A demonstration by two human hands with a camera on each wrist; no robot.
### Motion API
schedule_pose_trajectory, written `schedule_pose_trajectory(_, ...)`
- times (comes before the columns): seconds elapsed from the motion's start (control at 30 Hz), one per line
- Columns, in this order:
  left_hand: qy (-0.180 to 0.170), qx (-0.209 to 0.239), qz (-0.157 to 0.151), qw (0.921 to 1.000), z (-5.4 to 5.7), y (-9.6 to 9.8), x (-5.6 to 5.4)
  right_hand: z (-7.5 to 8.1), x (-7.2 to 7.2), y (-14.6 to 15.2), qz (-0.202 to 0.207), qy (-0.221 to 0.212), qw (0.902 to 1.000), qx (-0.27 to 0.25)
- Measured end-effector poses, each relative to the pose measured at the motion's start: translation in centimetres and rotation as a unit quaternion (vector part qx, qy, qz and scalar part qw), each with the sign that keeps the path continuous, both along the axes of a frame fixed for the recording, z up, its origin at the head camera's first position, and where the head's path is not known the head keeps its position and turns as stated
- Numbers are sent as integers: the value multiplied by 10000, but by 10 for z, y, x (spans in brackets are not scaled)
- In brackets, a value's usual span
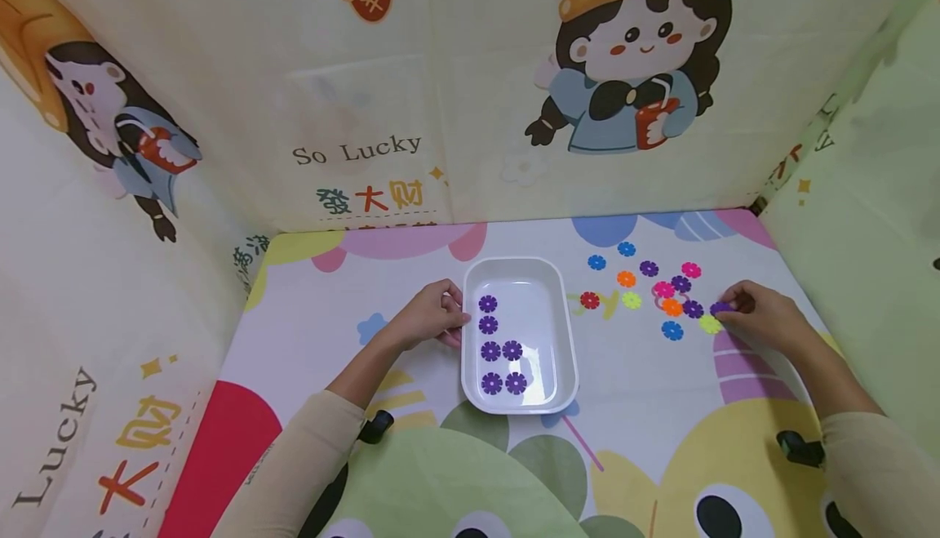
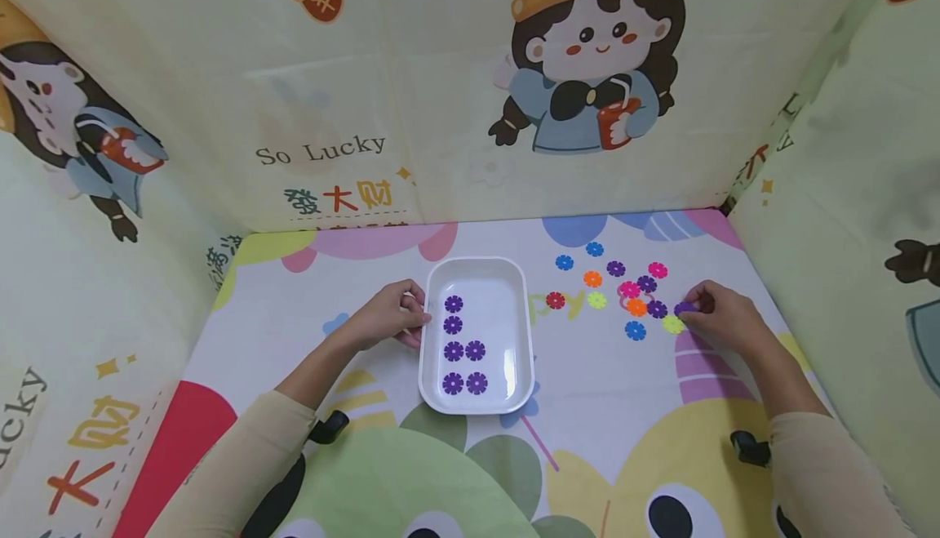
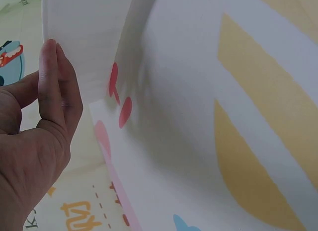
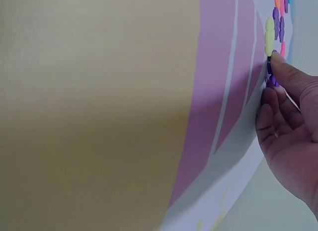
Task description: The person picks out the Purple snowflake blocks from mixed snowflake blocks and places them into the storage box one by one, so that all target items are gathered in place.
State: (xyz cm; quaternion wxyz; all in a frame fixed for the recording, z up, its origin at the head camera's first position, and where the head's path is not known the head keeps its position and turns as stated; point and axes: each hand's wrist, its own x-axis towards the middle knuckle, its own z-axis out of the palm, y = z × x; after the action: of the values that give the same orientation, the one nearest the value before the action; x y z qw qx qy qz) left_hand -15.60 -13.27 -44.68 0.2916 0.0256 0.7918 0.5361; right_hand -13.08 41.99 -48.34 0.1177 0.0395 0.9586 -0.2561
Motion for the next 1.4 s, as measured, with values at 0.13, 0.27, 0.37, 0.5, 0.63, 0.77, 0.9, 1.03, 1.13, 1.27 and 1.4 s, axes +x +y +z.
schedule_pose_trajectory(0.13,23,25,-8,10000,-1,0,0,2,0,-1,17,47,10000,20)
schedule_pose_trajectory(0.27,29,-3,-13,10000,-1,0,0,3,0,-1,46,94,9999,29)
schedule_pose_trajectory(0.37,32,-37,-10,10000,-1,0,0,2,1,-1,55,90,9999,13)
schedule_pose_trajectory(0.5,20,-45,-4,10000,-1,0,0,1,2,0,47,65,9999,-65)
schedule_pose_trajectory(0.63,19,-23,-17,10000,-1,0,0,1,2,2,55,184,9998,-85)
schedule_pose_trajectory(0.77,29,-4,-22,10000,-2,0,-1,5,1,1,120,388,9991,-153)
schedule_pose_trajectory(0.9,33,-12,-14,10000,-2,0,-1,13,0,-5,240,529,9980,-253)
schedule_pose_trajectory(1.03,42,-12,-23,10000,-1,0,-1,23,-1,-17,409,611,9967,-333)
schedule_pose_trajectory(1.13,28,10,-38,10000,-1,0,0,29,-2,-27,523,633,9959,-388)
schedule_pose_trajectory(1.27,13,30,-49,10000,-1,0,0,34,-4,-42,655,665,9949,-393)
schedule_pose_trajectory(1.4,31,53,-26,10000,-1,0,0,41,-10,-58,796,663,9934,-492)
